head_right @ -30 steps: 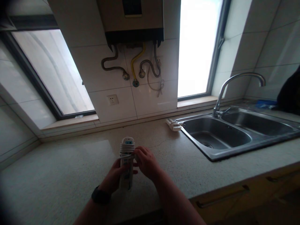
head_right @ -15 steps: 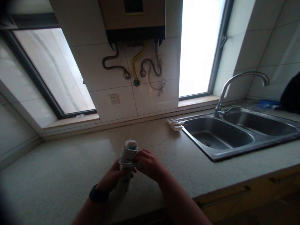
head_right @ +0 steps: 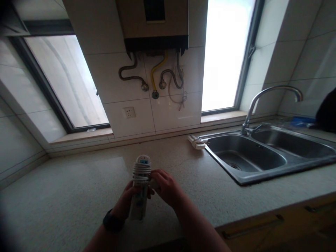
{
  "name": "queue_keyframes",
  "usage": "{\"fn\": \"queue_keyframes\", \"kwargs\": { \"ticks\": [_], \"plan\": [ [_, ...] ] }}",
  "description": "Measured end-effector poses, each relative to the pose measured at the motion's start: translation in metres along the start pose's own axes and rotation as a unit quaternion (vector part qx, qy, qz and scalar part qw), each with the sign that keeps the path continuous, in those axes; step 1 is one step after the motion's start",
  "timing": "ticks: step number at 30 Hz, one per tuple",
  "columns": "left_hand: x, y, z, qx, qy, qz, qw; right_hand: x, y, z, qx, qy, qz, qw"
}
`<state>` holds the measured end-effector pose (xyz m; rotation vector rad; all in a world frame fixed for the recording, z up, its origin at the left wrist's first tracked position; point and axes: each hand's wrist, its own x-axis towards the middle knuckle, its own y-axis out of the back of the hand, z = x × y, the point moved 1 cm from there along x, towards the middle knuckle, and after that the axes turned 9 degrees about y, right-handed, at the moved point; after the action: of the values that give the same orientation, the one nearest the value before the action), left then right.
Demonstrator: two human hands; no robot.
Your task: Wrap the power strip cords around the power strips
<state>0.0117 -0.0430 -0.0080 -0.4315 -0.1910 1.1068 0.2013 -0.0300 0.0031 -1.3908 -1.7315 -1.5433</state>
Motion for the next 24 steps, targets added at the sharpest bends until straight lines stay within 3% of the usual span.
{"fn": "queue_keyframes", "kwargs": {
  "ticks": [7,11,18,24],
  "plan": [
    [-0.004,-0.004,-0.002,-0.014,0.033,-0.012,0.999,-0.001,0.003,-0.007,-0.036,0.033,0.007,0.999],
    [-0.003,-0.002,-0.006,-0.028,0.041,-0.014,0.999,-0.005,-0.002,-0.008,-0.067,0.025,0.045,0.996],
    [0.001,0.003,-0.014,0.02,-0.014,0.064,0.998,-0.003,-0.011,0.0,0.043,-0.092,0.074,0.992],
    [0.006,0.008,-0.014,0.028,-0.087,0.132,0.987,0.001,-0.018,-0.001,0.106,-0.121,0.042,0.986]
  ]
}}
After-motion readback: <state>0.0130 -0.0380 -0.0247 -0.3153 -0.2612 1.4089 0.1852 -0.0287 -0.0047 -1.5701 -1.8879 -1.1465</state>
